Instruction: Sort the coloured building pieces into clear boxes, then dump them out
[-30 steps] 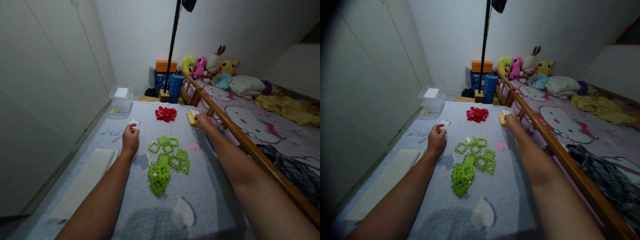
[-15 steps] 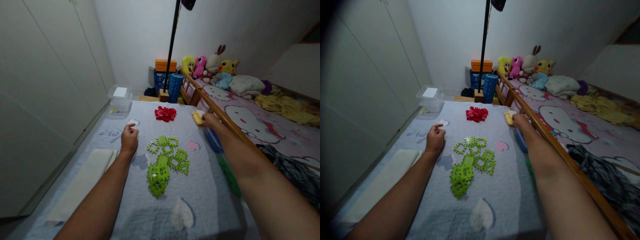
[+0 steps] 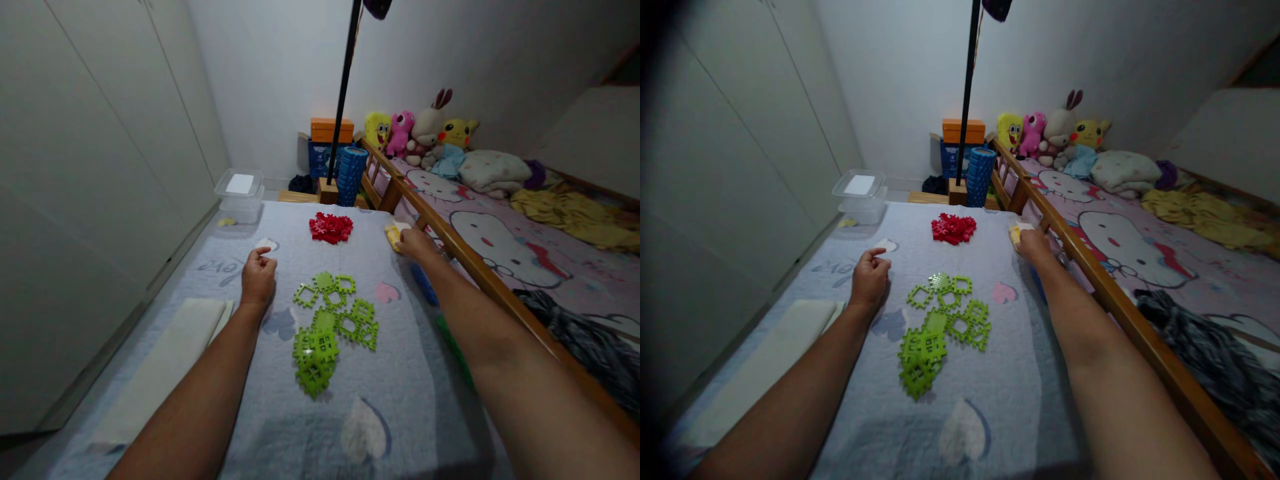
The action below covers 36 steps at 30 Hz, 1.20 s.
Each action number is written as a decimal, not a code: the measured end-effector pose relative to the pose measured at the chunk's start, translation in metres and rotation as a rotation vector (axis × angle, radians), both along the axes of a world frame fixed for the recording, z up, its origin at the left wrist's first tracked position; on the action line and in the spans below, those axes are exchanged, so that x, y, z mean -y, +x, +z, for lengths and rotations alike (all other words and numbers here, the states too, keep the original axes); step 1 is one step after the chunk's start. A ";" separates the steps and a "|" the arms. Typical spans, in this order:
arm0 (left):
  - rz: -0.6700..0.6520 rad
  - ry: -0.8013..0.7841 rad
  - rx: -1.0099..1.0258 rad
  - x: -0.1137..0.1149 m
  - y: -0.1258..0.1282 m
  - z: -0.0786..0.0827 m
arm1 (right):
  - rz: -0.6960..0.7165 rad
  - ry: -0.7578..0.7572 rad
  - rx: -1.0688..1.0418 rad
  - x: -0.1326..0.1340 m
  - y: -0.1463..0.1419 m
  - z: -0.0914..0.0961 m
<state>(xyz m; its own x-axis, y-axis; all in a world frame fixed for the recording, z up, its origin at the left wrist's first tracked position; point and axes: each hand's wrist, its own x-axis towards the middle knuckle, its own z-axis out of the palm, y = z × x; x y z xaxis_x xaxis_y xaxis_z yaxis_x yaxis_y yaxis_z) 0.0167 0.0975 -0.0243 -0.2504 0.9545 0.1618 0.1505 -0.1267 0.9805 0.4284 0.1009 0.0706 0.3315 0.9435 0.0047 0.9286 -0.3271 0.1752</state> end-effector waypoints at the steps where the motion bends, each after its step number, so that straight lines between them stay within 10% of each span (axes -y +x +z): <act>1: -0.002 0.000 -0.003 0.000 0.000 0.000 | -0.007 0.001 -0.004 0.001 -0.001 0.000; 36: 0.011 0.000 -0.015 -0.003 -0.002 -0.006 | 0.059 0.123 -0.033 0.025 0.016 -0.010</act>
<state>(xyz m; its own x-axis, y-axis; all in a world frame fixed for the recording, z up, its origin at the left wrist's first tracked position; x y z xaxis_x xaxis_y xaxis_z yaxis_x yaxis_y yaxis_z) 0.0144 0.1001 -0.0302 -0.2584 0.9518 0.1655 0.1669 -0.1248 0.9781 0.4441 0.0763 0.0605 0.2777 0.9541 0.1119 0.9514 -0.2893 0.1059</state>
